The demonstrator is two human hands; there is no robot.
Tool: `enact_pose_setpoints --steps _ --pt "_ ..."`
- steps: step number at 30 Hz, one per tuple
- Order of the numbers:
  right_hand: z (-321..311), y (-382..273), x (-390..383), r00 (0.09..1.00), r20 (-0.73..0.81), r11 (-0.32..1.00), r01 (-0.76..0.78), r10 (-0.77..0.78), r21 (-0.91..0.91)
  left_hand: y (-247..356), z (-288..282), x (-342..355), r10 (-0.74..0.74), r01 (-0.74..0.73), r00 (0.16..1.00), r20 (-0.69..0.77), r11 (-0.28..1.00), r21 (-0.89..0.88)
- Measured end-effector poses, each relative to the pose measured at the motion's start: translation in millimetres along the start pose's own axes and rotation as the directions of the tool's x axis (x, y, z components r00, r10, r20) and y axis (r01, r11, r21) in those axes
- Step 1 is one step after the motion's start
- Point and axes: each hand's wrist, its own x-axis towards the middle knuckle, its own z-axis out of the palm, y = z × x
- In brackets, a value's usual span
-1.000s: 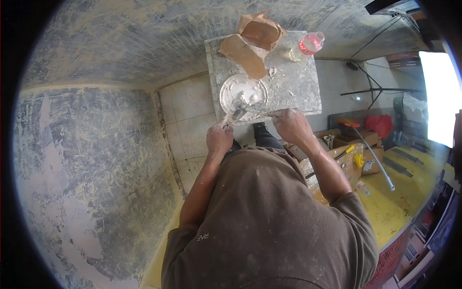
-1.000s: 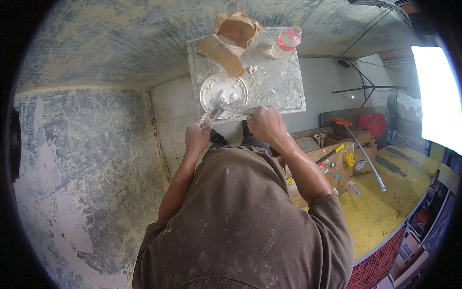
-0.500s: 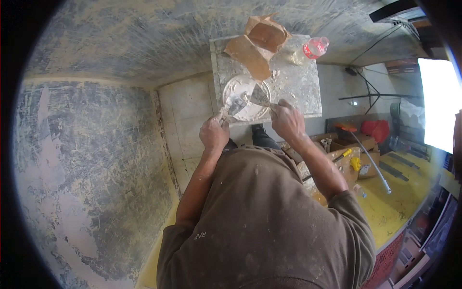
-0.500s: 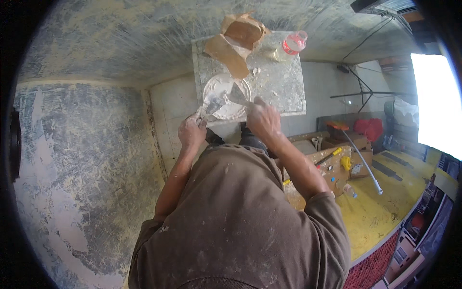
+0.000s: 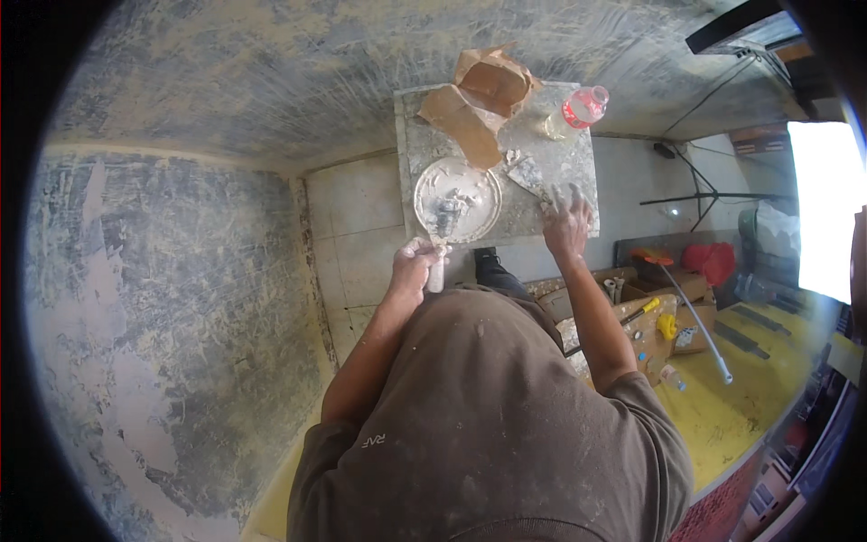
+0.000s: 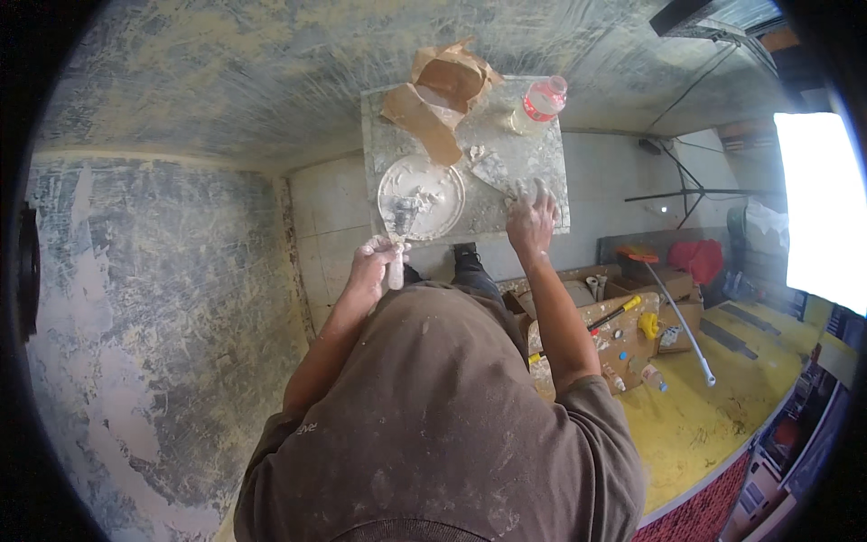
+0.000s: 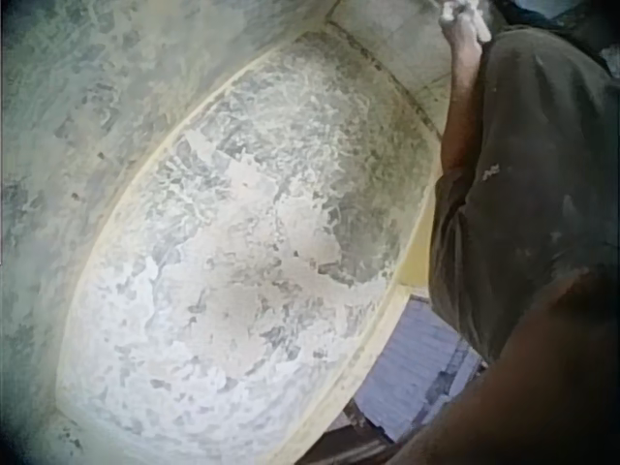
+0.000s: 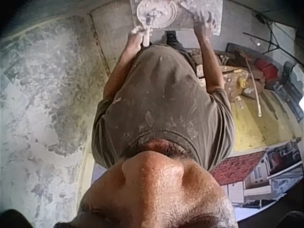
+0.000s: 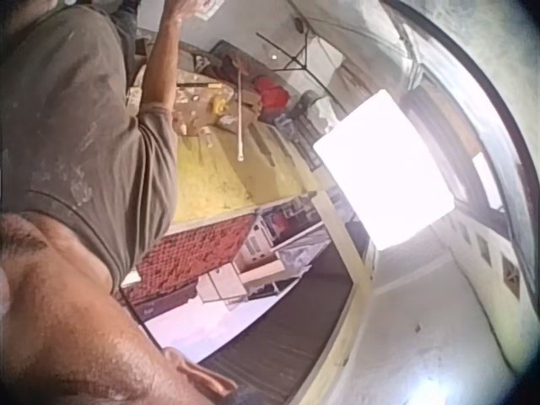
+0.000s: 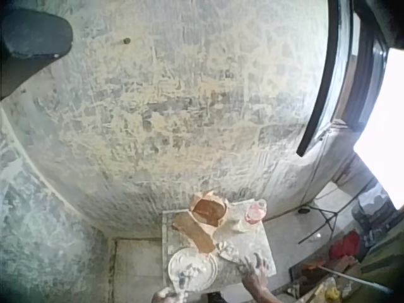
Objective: The person applies plaster or putty to repair cracks on a wall and ceiling using a putty knife.
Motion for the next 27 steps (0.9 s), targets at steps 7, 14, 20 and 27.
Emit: enact_pose_setpoints --steps 7,14,20,27 --pt "-34 -112 -20 0.727 0.643 0.553 -0.442 -0.24 0.707 -2 36 8 -0.15 0.133 0.986 -0.066 0.968 -0.214" --pt "-54 -72 9 0.789 0.583 0.943 -0.014 -0.194 0.333 -11 -4 29 0.46 -0.196 0.764 -0.452 0.834 0.517" --pt "-40 -85 -18 0.594 0.804 0.992 -0.114 0.033 0.044 13 -21 58 0.515 -0.121 0.816 -0.264 0.598 0.792" --pt "-43 -116 -38 0.745 0.654 0.968 -0.238 0.129 0.08 16 -19 73 0.495 -0.055 0.84 -0.223 0.486 0.872"
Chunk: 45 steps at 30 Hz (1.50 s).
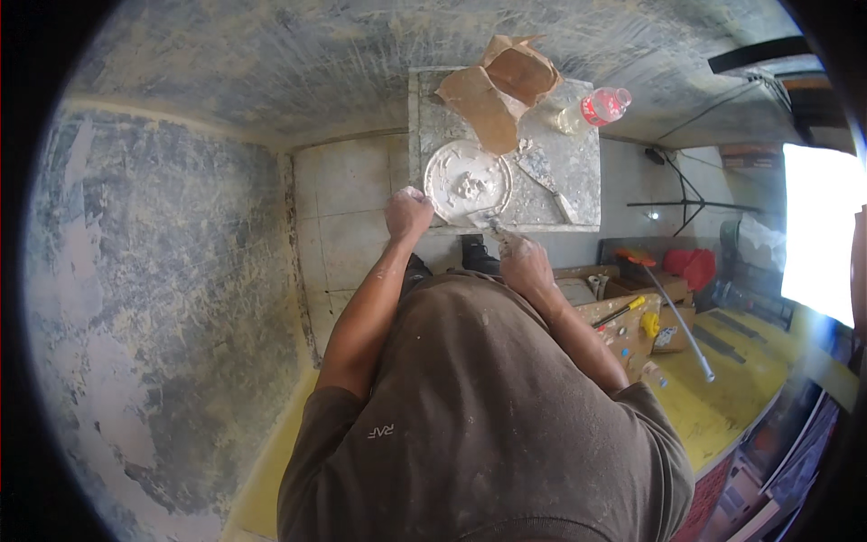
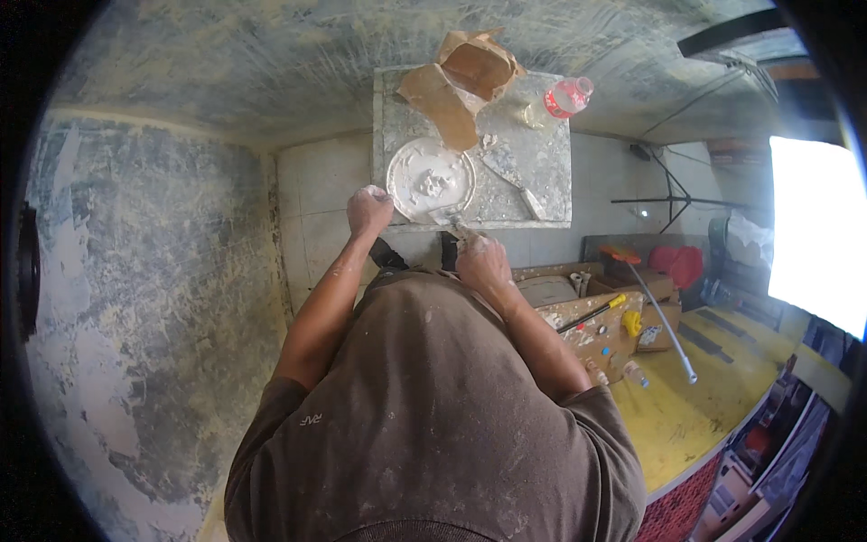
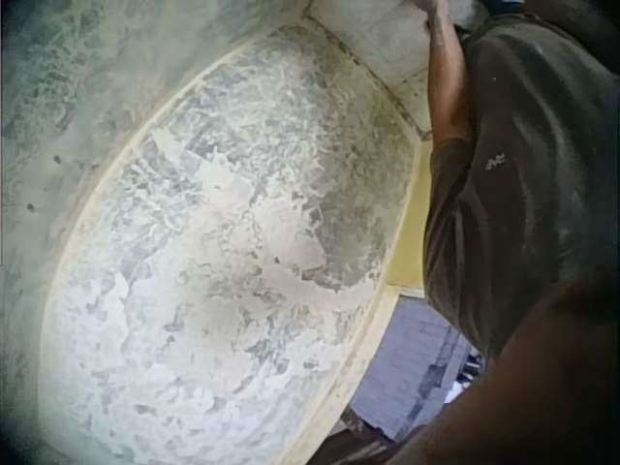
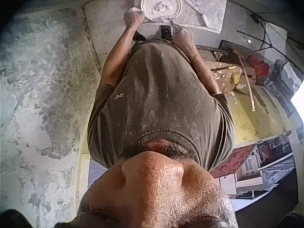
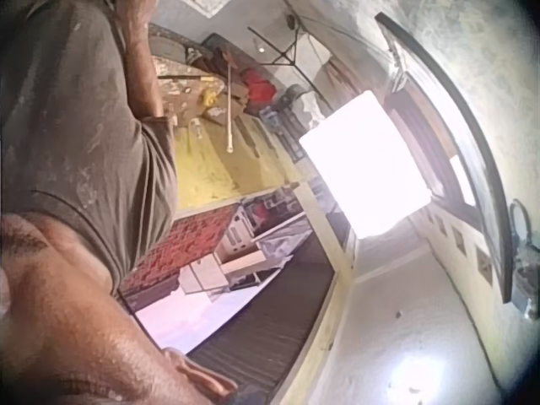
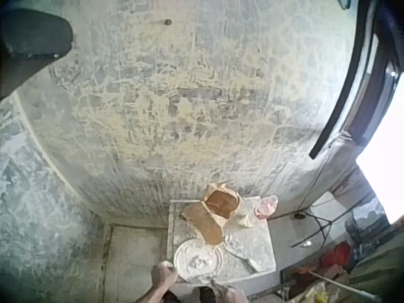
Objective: The person applies plaster or putty to repair cracks on a wall and ceiling using a putty knife.
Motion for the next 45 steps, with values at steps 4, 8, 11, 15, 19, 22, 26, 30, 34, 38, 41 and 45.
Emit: enact_pose_setpoints --steps 4,8,11,15,19,22,26,30,34,38,41,45 --pt "1 -8 -10 0.998 -0.06 0.998 -0.003 0.007 0.069 6 -3 0 -0.053 0.056 0.985 0.167 0.998 -0.017" --pt "14 -16 -17 0.994 -0.107 0.994 -0.019 0.03 0.109 -1 -9 -15 -0.205 0.423 0.883 0.421 0.736 -0.529" --pt "18 -29 -28 0.982 -0.182 0.981 -0.006 0.042 0.195 -11 -2 -20 -0.16 0.501 0.847 0.507 0.56 -0.66" --pt "21 -37 -39 0.983 -0.18 0.983 0.008 0.026 0.185 -22 3 -19 -0.124 0.633 0.749 0.651 0.425 -0.648" --pt "29 -38 -35 0.994 -0.098 0.987 -0.025 0.041 0.159 -18 -9 -21 -0.091 0.633 0.721 0.687 0.49 -0.6" --pt "41 -37 -34 0.985 -0.151 0.983 -0.054 0.081 0.173 -22 1 -29 -0.022 0.642 0.702 0.711 0.452 -0.62" --pt "40 -29 -22 0.974 -0.198 0.975 -0.065 0.108 0.214 -26 5 -27 -0.012 0.613 0.687 0.727 0.546 -0.57" --pt "6 -16 6 0.999 -0.02 0.998 -0.034 0.036 0.055 -30 9 -23 0.023 0.628 0.662 0.749 0.528 -0.571" --pt "2 -10 -8 0.999 -0.012 0.999 0.03 -0.031 -0.028 -40 12 -20 0.022 0.691 0.649 0.76 0.401 -0.601" --pt "13 14 13 0.969 -0.212 0.989 0.142 -0.129 0.048 -27 6 -25 0.061 0.631 0.681 0.729 0.456 -0.627" --pt "-24 5 36 0.992 0.057 0.989 0.114 -0.109 -0.096 -36 0 -18 0.074 0.605 0.679 0.73 0.507 -0.614" --pt "-40 31 35 0.927 0.023 0.923 0.374 -0.374 -0.084 -55 0 4 0.255 0.626 0.625 0.738 0.402 -0.669"
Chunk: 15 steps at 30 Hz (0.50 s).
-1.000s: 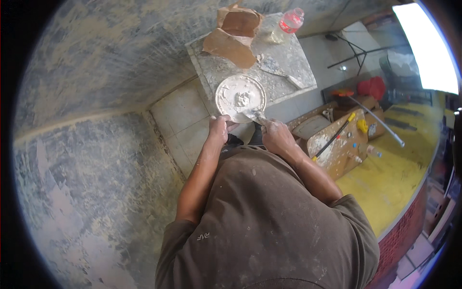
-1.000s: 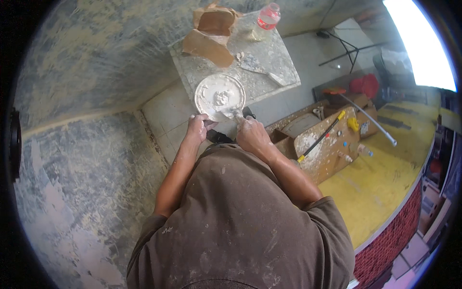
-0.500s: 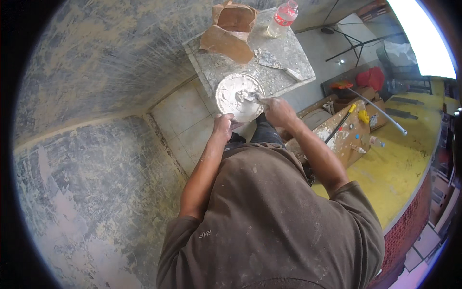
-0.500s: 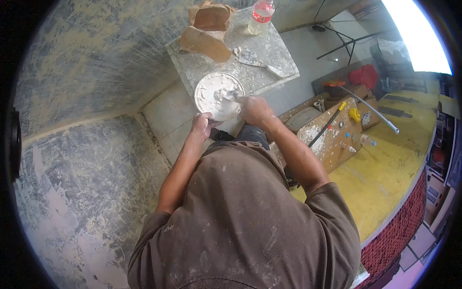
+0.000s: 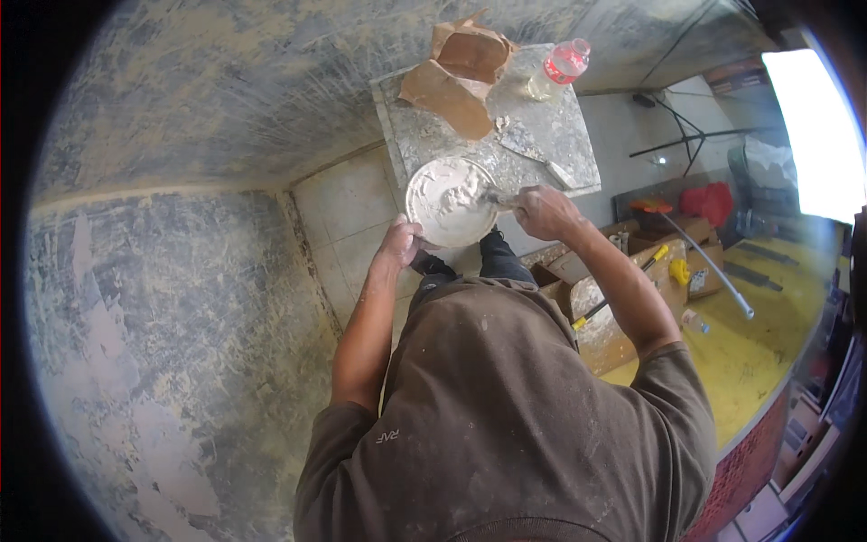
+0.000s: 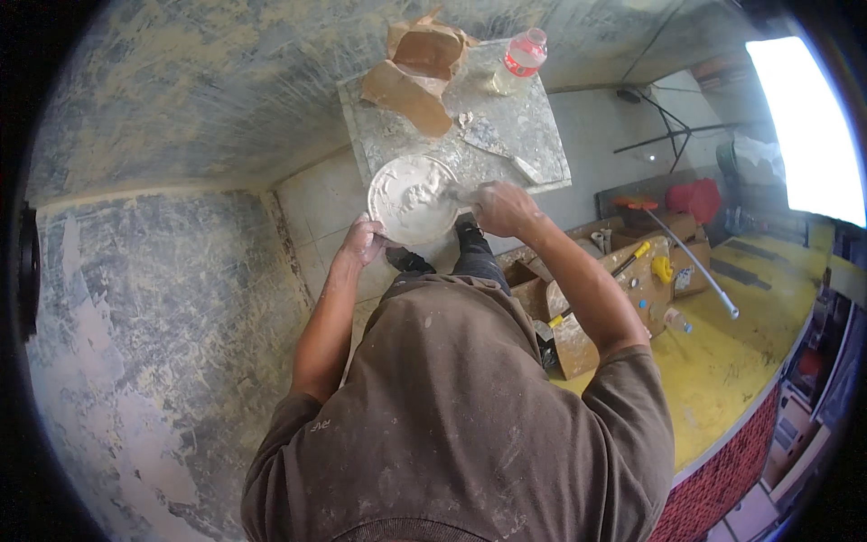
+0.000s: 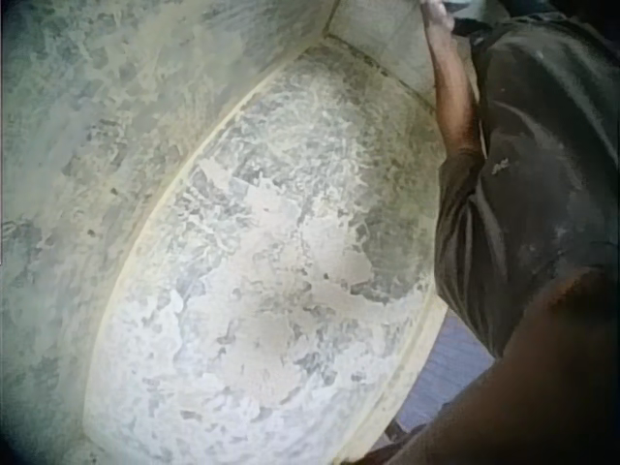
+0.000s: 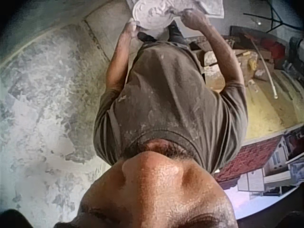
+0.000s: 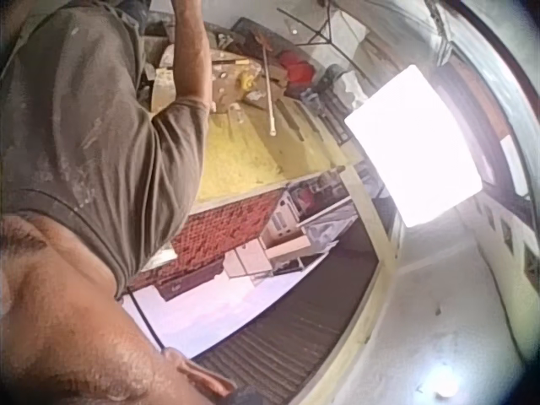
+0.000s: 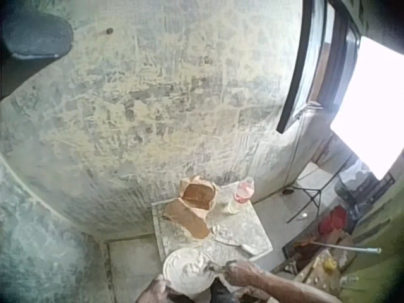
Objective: The person applies plaster or putty to repair cracks on a wall and ceiling using a putty knife.
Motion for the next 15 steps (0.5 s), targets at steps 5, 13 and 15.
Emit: enact_pose_setpoints --steps 5,13,15 --pt "-21 16 32 0.987 0.138 0.972 0.108 -0.079 -0.211 0 7 2 -0.088 0.086 0.996 0.015 0.99 0.113" --pt "-68 18 50 0.963 0.197 0.922 0.237 -0.182 -0.307 7 26 -6 -0.007 0.004 0.999 0.05 0.999 0.053" --pt "-75 11 55 0.937 0.196 0.891 0.338 -0.289 -0.301 8 27 -5 -0.005 0.003 0.999 0.041 0.999 0.05"
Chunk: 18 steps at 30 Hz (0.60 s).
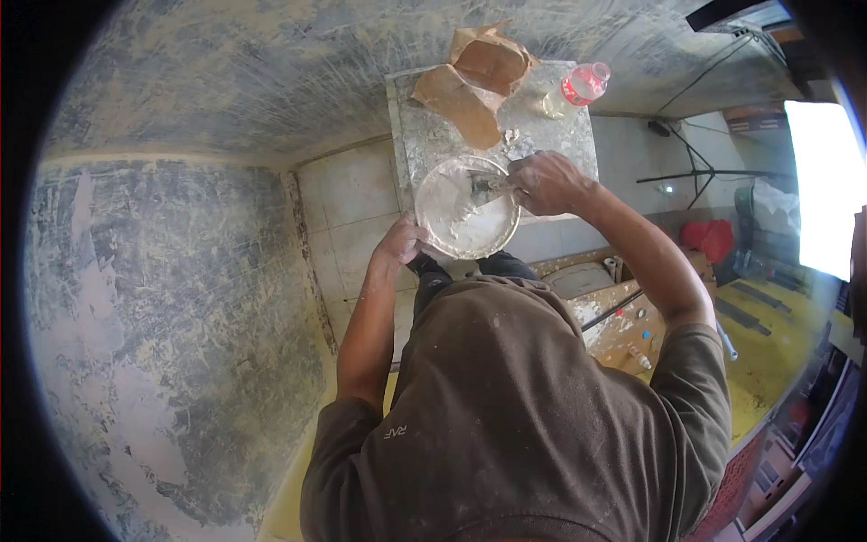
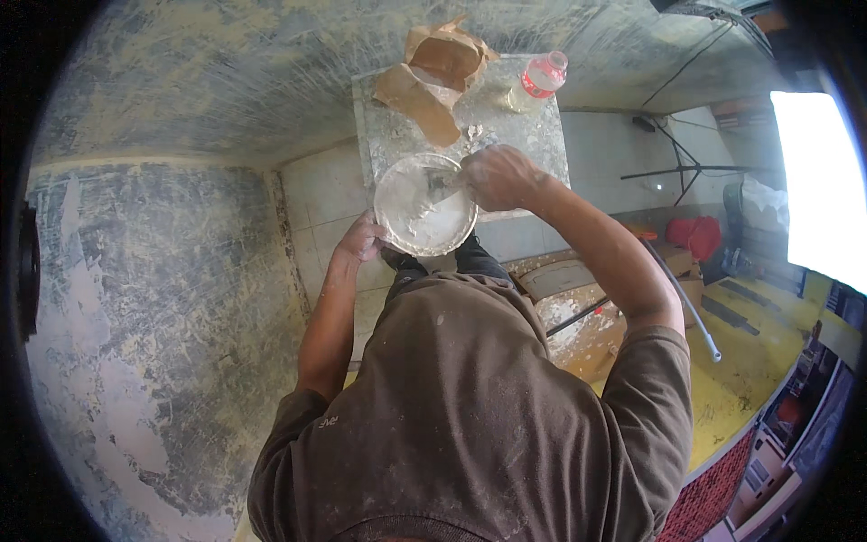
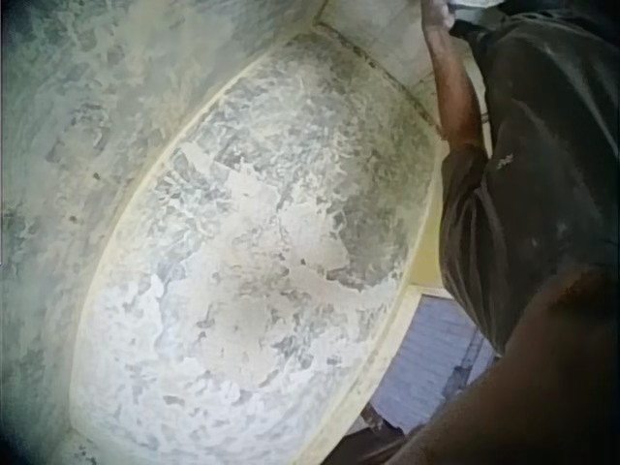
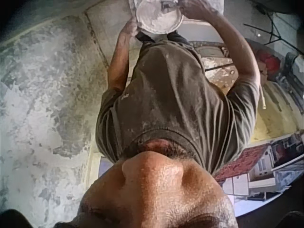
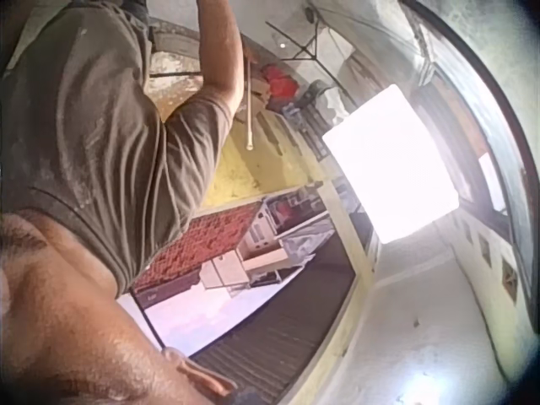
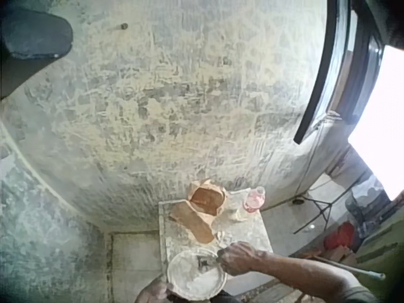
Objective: The person applies plaster or putty to repair cracks on a wall and ceiling using a putty knife.
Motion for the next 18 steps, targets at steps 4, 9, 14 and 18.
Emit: enact_pose_setpoints --steps 4,9,14,18 --pt "-33 4 2 0.992 0.105 0.996 0.073 -0.067 -0.057 2 0 -2 -0.008 0.007 1.0 -0.025 1.0 -0.018" --pt "-42 1 18 0.97 0.018 0.968 0.245 -0.244 -0.056 37 30 -17 -0.009 -0.003 0.991 0.133 0.996 0.092" --pt "-82 -1 22 0.947 0.174 0.949 0.293 -0.271 -0.118 57 31 -30 0.016 -0.036 0.983 0.186 0.993 0.108" --pt "-81 -21 24 0.937 0.112 0.934 0.343 -0.331 -0.103 61 23 -27 -0.017 -0.041 0.965 0.26 0.976 0.216"
